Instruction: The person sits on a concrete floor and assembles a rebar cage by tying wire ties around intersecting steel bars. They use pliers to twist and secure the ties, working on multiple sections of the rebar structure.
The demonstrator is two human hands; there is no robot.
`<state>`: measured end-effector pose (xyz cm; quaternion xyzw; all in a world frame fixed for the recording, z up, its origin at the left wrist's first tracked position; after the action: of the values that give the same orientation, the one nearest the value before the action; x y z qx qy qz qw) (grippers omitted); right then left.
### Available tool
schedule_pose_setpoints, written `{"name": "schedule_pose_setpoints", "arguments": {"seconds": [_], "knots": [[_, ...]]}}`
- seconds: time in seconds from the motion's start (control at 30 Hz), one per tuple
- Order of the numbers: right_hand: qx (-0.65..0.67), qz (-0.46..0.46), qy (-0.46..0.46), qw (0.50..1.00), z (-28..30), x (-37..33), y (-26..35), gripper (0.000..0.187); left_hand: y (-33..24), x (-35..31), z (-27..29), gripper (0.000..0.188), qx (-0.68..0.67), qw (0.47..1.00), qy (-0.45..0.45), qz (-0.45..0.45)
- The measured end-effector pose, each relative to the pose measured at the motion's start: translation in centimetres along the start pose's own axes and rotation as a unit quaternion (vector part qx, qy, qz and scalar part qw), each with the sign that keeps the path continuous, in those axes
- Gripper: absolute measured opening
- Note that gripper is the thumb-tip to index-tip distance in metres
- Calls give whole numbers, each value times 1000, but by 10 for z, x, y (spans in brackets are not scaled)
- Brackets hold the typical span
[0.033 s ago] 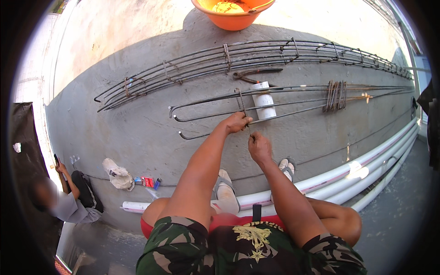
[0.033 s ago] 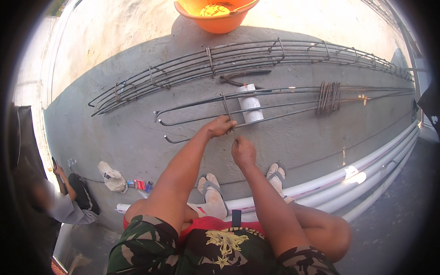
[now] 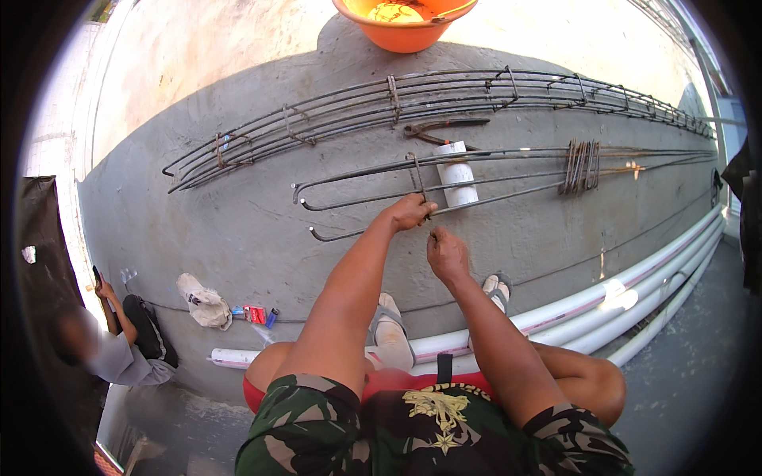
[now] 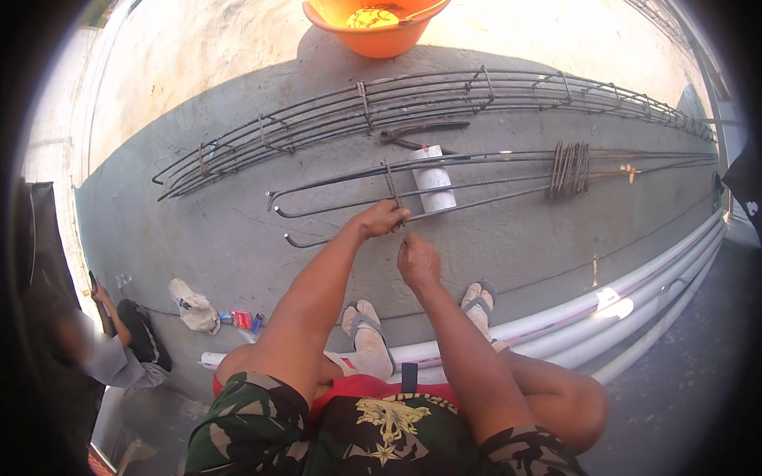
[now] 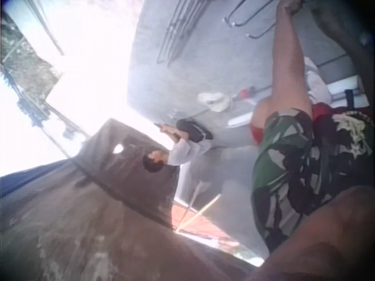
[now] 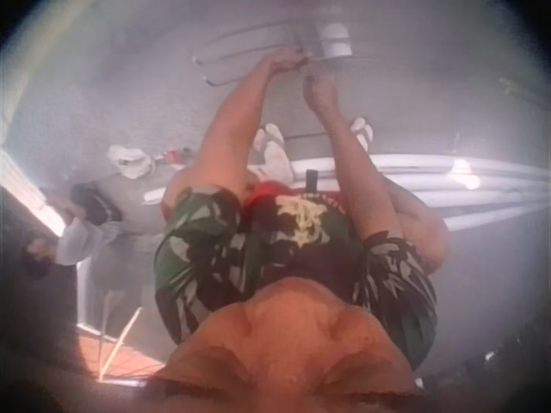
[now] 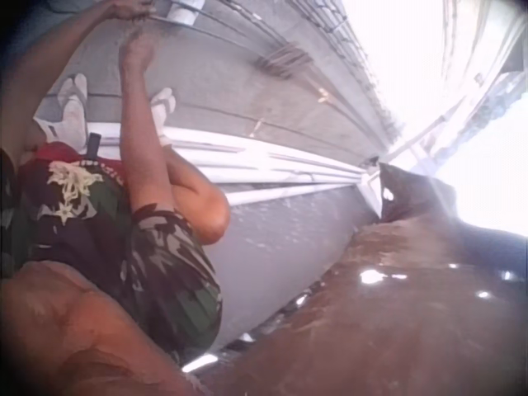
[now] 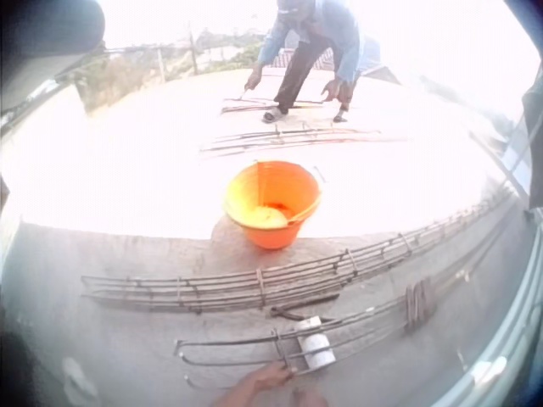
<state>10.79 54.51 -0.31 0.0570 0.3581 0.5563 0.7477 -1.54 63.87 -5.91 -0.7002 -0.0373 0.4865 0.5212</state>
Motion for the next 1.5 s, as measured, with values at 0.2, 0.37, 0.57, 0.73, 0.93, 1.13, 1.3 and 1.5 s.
{"name": "schedule_pose_setpoints", "arguments": {"seconds": [0.2,0.37,0.57,0.73,0.93,1.13,1.3,1.5], "knots": [[30,83,19,996,16,47,19,12,4,2,-1,42,-38,999,-8,-23],[98,-26,-44,994,12,50,7,16,-4,-1,-1,44,-58,998,-5,-6],[-76,-30,-4,997,10,35,2,21,-3,0,-3,45,-34,999,-11,-9],[32,1,97,995,10,31,-5,26,6,2,-2,46,-22,999,-24,-4],[144,-147,27,978,32,49,-55,34,-5,-3,-3,49,-13,1000,-24,8],[549,-324,141,758,13,46,-49,34,0,2,-4,50,-8,1000,-23,5],[632,-311,159,692,-9,54,-39,28,8,5,-4,50,-21,999,-26,1],[629,-305,88,710,-24,58,-45,19,4,3,-6,50,-42,999,-13,27]]}}
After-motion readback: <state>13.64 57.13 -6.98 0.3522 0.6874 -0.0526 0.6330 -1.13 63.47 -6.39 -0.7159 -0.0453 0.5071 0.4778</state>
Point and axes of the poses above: each hand's wrist, its own x-axis towards the middle knuckle, its own z-axis out of the back of the hand, y = z × x, the point moved 2 cm from there along x, towards the middle knuckle, and after that the axes turned 5 degrees about -z, right-handed, at the moved point
